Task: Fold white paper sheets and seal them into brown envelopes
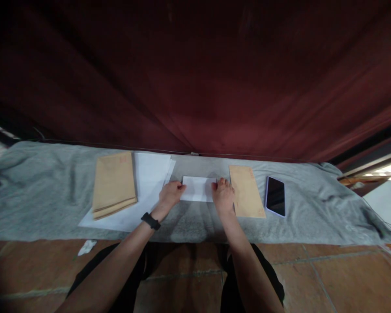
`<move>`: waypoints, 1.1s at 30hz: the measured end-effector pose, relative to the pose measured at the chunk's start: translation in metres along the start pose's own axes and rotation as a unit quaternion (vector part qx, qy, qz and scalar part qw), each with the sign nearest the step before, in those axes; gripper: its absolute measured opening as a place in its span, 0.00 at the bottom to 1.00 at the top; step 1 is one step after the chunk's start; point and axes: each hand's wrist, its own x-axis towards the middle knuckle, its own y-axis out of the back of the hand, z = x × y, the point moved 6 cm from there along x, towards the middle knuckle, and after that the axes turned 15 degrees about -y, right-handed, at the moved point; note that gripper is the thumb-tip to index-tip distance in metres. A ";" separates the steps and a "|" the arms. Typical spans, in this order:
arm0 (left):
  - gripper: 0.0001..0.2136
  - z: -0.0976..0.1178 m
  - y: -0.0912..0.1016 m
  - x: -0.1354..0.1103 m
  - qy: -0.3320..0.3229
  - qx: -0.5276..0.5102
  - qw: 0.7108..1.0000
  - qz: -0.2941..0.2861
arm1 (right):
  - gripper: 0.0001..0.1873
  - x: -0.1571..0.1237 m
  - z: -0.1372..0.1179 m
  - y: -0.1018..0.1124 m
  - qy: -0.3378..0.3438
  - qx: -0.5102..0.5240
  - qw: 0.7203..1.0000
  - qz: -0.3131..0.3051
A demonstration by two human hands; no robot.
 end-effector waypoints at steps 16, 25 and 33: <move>0.15 0.009 -0.002 -0.006 -0.042 0.063 0.997 0.034 | 0.30 -0.055 -0.040 -0.036 0.230 0.050 0.972 -0.028; 0.15 0.022 0.003 -0.015 -0.077 0.110 0.988 0.082 | 0.30 -0.057 -0.041 -0.036 0.215 0.035 0.976 -0.018; 0.26 0.063 -0.040 -0.025 -0.315 0.074 0.942 0.091 | 0.31 -0.060 -0.039 -0.040 0.237 -0.009 0.971 -0.008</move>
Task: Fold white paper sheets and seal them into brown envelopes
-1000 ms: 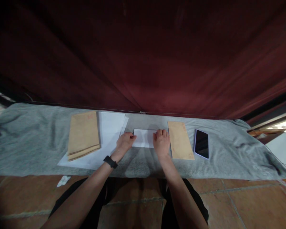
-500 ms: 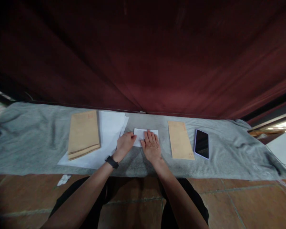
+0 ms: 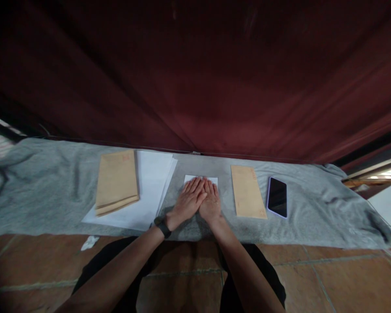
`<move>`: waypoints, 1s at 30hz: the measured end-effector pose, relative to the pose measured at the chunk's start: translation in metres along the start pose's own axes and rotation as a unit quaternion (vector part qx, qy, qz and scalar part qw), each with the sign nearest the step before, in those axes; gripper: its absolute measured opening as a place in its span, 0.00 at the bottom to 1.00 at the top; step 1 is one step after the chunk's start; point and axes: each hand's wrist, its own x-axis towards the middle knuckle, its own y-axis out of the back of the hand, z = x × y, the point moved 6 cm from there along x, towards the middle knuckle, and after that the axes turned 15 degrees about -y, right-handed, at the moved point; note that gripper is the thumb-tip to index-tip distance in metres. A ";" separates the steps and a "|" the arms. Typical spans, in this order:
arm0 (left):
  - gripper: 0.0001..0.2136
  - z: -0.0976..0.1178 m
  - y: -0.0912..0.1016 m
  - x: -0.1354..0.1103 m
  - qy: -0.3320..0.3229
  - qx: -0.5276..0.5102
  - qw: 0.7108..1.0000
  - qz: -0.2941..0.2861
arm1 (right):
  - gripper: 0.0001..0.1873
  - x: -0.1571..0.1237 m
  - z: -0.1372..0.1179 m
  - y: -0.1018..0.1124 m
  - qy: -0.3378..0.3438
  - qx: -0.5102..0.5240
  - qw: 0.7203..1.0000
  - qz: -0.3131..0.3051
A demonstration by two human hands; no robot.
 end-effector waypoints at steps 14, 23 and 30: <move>0.30 -0.026 -0.009 -0.017 0.045 0.079 0.995 -0.045 | 0.31 0.008 0.042 -0.001 -0.095 0.017 0.995 0.035; 0.31 -0.035 -0.006 -0.021 0.065 0.092 0.992 -0.055 | 0.31 0.001 0.056 0.014 -0.141 0.035 0.989 0.039; 0.28 -0.033 -0.005 -0.021 0.044 0.091 0.992 -0.070 | 0.30 0.005 0.001 0.016 0.035 0.090 0.995 -0.008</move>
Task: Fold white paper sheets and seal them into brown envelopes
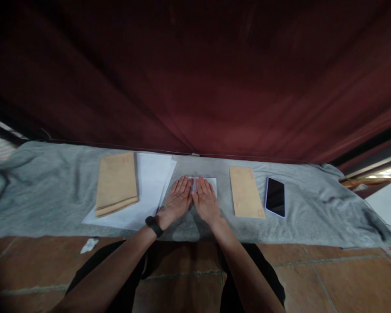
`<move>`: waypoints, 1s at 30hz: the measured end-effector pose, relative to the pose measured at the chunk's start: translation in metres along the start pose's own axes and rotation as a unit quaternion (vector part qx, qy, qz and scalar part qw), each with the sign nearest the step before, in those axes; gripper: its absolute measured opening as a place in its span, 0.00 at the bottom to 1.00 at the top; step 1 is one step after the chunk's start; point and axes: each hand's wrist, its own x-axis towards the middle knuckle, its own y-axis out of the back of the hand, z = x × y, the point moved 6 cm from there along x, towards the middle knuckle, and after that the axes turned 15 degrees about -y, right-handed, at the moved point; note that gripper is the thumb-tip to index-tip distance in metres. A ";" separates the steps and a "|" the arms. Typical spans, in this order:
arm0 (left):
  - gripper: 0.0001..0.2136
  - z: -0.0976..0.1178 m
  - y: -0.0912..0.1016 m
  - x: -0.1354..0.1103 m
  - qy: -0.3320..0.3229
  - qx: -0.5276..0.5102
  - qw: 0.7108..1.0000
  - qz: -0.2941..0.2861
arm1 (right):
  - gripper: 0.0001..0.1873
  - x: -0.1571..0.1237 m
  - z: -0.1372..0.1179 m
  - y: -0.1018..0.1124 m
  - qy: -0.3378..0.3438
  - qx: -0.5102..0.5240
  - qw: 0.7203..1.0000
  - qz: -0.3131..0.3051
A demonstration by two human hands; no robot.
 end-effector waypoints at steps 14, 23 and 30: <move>0.29 -0.003 0.002 -0.003 0.021 0.010 1.000 0.012 | 0.31 0.001 0.035 -0.012 -0.043 -0.072 0.995 0.060; 0.27 0.022 0.009 -0.002 -0.035 0.001 0.997 0.068 | 0.31 -0.003 0.045 -0.010 -0.053 -0.076 0.994 0.064; 0.28 0.051 -0.005 0.003 -0.105 -0.031 0.993 0.042 | 0.31 -0.003 0.048 -0.011 -0.057 -0.090 0.994 0.034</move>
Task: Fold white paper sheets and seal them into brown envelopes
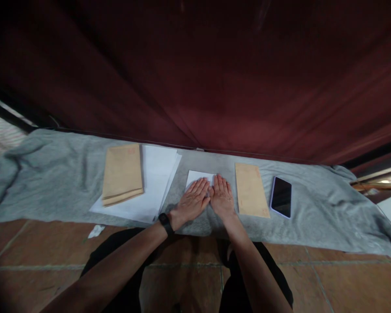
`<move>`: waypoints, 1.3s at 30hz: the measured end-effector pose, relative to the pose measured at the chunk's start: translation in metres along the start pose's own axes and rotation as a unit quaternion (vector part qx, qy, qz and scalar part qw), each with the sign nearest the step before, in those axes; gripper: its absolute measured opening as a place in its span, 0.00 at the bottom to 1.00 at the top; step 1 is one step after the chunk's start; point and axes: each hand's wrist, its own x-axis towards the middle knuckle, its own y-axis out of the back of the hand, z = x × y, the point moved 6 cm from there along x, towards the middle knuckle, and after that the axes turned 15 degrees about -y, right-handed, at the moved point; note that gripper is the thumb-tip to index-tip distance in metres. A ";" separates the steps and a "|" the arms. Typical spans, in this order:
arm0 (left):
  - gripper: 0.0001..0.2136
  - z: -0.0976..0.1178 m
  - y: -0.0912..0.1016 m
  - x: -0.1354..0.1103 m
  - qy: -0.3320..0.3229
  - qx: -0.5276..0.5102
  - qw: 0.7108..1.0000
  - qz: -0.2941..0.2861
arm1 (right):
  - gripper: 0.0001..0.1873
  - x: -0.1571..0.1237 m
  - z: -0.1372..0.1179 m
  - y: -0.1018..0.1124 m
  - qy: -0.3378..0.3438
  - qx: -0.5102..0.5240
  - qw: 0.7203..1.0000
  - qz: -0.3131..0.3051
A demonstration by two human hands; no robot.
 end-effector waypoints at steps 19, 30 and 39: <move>0.36 -0.029 0.010 -0.022 0.068 0.038 0.997 -0.025 | 0.33 -0.004 0.019 -0.001 -0.033 0.022 0.999 0.028; 0.34 -0.039 0.015 -0.031 0.097 0.049 0.994 -0.029 | 0.24 0.002 0.029 0.024 -0.093 0.054 0.994 0.005; 0.34 -0.038 0.017 -0.031 0.094 0.052 0.994 -0.012 | 0.14 0.021 0.043 0.019 -0.235 0.217 0.941 -0.113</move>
